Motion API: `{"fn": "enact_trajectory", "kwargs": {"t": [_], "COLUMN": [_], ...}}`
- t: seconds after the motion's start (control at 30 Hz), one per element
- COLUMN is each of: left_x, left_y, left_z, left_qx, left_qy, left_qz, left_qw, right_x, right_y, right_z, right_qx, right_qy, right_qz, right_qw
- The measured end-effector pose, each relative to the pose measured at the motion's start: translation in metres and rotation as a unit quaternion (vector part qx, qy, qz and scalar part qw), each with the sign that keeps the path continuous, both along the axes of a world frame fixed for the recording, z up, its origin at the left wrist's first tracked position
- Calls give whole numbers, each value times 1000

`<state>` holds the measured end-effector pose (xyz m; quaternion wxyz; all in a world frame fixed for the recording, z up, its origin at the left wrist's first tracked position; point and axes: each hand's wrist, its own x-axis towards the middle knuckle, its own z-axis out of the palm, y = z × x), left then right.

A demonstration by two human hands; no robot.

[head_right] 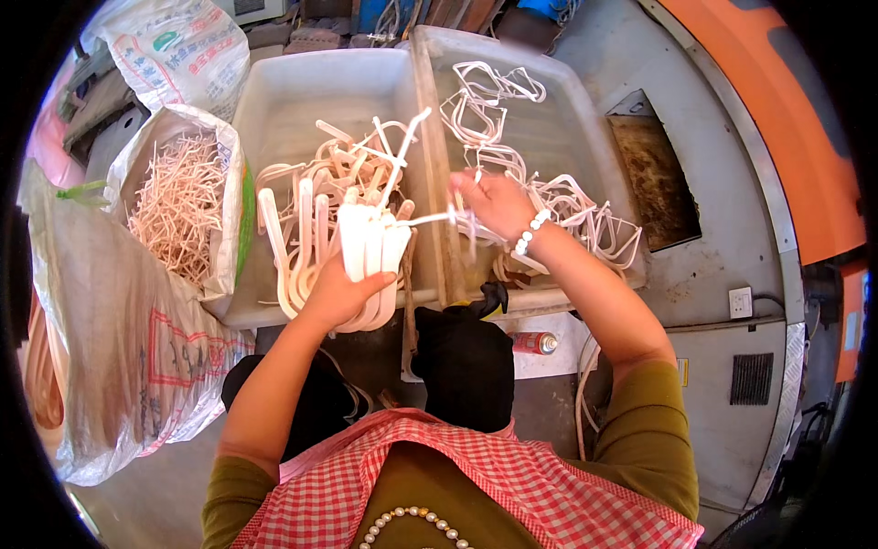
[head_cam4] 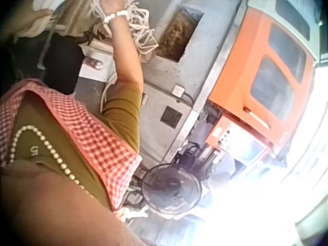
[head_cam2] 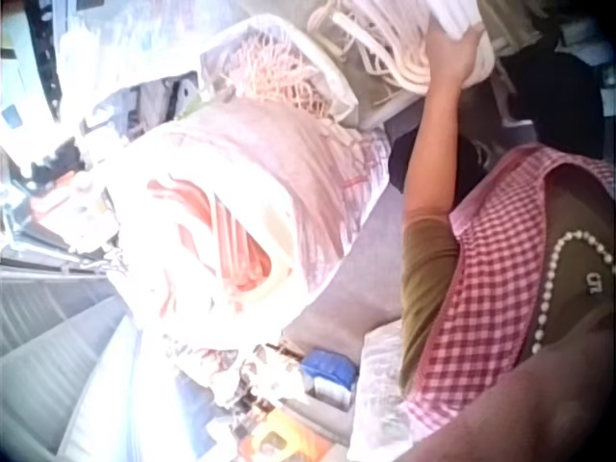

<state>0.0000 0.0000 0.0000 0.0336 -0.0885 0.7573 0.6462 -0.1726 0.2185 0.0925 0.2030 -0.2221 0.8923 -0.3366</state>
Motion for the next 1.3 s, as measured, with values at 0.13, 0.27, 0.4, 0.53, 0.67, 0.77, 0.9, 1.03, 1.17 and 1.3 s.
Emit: {"fn": "enact_trajectory", "kwargs": {"t": [0.13, 0.27, 0.4, 0.53, 0.67, 0.77, 0.9, 1.03, 1.17, 1.3], "left_x": [-3, 1, 3, 4, 1, -2, -2, -13, -16, -11], "left_y": [-2, -13, -9, -4, -15, -19, -12, -6, 2, -7], "left_z": [-1, 20, 29, 19, 1, 10, 8, 6, 5, 5], "left_qx": [217, 311, 335, 257, 85, 29, -205, -301, -246, 89], "left_qy": [-30, -55, -60, -30, 27, 36, 45, 22, 51, 64], "left_qz": [21, -1, -57, -73, -58, -13, 41, 12, 19, 85], "left_qw": [975, 949, 939, 963, 994, 999, 977, 953, 968, 990], "right_x": [8, 29, 32, 16, 16, 18, 30, 87, 133, 79], "right_y": [4, 8, -15, -22, -27, -22, -20, -18, -49, -68], "right_z": [41, 38, 14, 24, 38, 29, 13, -13, 6, 91], "right_qx": [-4, 51, 70, 117, 191, 192, 106, -150, -244, -591], "right_qy": [381, 512, 564, 600, 595, 551, 22, -552, -438, -10], "right_qz": [52, 178, 226, 303, 378, 386, 176, 20, 99, -47], "right_qw": [923, 839, 791, 731, 684, 715, 978, 820, 859, 806]}}
